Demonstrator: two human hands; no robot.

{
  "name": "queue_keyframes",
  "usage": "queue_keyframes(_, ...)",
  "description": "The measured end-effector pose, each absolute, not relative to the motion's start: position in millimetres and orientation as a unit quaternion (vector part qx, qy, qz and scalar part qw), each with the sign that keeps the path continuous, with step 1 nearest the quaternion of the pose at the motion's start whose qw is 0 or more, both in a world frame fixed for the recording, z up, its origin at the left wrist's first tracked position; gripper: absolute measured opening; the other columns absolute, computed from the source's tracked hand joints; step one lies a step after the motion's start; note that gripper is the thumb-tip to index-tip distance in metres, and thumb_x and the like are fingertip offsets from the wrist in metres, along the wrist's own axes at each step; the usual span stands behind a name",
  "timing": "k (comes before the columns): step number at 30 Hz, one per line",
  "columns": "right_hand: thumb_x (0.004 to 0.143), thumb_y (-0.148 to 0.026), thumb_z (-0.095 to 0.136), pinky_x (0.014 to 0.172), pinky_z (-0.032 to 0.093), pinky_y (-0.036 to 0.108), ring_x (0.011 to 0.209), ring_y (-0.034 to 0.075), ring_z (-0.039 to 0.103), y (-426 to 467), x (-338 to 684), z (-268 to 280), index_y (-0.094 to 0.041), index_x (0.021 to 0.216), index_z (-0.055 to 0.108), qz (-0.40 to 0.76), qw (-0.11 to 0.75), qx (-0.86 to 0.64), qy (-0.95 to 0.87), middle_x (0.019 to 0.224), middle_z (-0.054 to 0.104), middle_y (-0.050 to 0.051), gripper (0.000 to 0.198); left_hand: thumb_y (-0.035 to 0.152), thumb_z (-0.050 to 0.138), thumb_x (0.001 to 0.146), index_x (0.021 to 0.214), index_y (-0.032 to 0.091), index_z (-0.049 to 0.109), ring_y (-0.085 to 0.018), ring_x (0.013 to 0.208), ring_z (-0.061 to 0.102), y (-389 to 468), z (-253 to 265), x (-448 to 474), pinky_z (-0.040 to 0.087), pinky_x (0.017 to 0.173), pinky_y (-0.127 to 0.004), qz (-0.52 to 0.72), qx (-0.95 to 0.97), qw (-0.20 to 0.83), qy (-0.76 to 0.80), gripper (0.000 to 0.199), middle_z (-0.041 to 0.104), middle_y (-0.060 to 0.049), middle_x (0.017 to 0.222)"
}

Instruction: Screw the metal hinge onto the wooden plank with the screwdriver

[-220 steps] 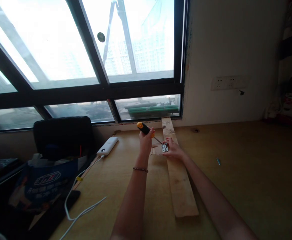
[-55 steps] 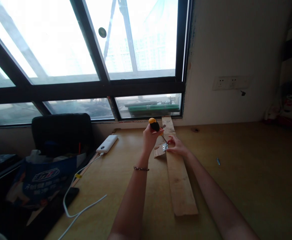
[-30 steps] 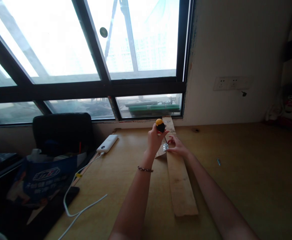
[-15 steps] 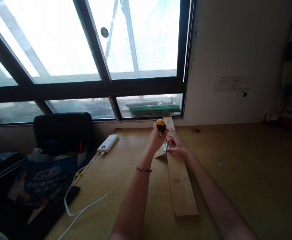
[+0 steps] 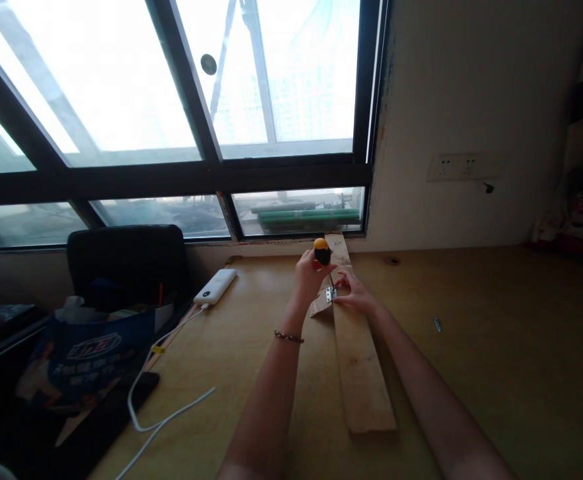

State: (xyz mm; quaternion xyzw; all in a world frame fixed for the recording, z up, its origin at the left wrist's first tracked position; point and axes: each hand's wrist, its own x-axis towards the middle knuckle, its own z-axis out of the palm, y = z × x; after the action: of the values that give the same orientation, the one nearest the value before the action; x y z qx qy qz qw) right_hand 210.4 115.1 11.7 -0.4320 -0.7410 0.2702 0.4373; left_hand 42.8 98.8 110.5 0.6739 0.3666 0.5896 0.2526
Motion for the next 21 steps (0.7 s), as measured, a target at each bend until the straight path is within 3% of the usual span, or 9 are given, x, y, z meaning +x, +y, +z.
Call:
queue_keyframes(8, 0.055, -0.036, 0.076, 0.086, 0.041, 0.037, 0.092, 0.020, 0.054, 113.9, 210.5, 11.9, -0.019, 0.120, 0.038, 0.267, 0.437, -0.427, -0.745, 0.096, 0.060, 0.004, 0.077, 0.026, 0.065, 0.067, 0.097, 0.016, 0.051, -0.018, 0.085, 0.062, 108.0, 105.3, 28.5, 0.049, 0.076, -0.032, 0.596, 0.664, 0.286, 0.349, 0.035, 0.064, -0.006, 0.092)
queue_keyframes(12, 0.054, -0.037, 0.076, 0.086, 0.041, 0.037, 0.091, 0.020, 0.055, 114.2, 210.8, 12.8, -0.020, 0.120, 0.039, 0.267, 0.433, -0.429, -0.746, 0.095, 0.061, 0.004, 0.078, 0.023, 0.055, 0.075, 0.099, 0.017, 0.046, -0.017, 0.090, 0.061, 110.8, 102.8, 29.3, 0.048, 0.079, -0.032, 0.583, 0.686, 0.309, 0.305, 0.027, 0.063, -0.009, 0.097)
queue_keyframes(16, 0.054, -0.036, 0.076, 0.086, 0.041, 0.037, 0.092, 0.020, 0.055, 115.0, 211.2, 12.8, -0.021, 0.120, 0.039, 0.273, 0.433, -0.428, -0.745, 0.097, 0.061, 0.004, 0.077, 0.023, 0.051, 0.077, 0.096, 0.018, 0.044, -0.015, 0.087, 0.060, 111.3, 99.7, 34.5, 0.048, 0.077, -0.030, 0.581, 0.693, 0.304, 0.300, 0.020, 0.061, -0.008, 0.093)
queue_keyframes(21, 0.054, -0.034, 0.076, 0.087, 0.041, 0.038, 0.092, 0.020, 0.056, 114.3, 211.3, 13.0, -0.021, 0.120, 0.039, 0.272, 0.438, -0.427, -0.743, 0.096, 0.061, 0.003, 0.077, 0.028, 0.059, 0.072, 0.094, 0.017, 0.045, -0.014, 0.077, 0.059, 109.4, 97.8, 40.6, 0.048, 0.069, -0.028, 0.601, 0.657, 0.315, 0.328, 0.028, 0.059, -0.003, 0.083)
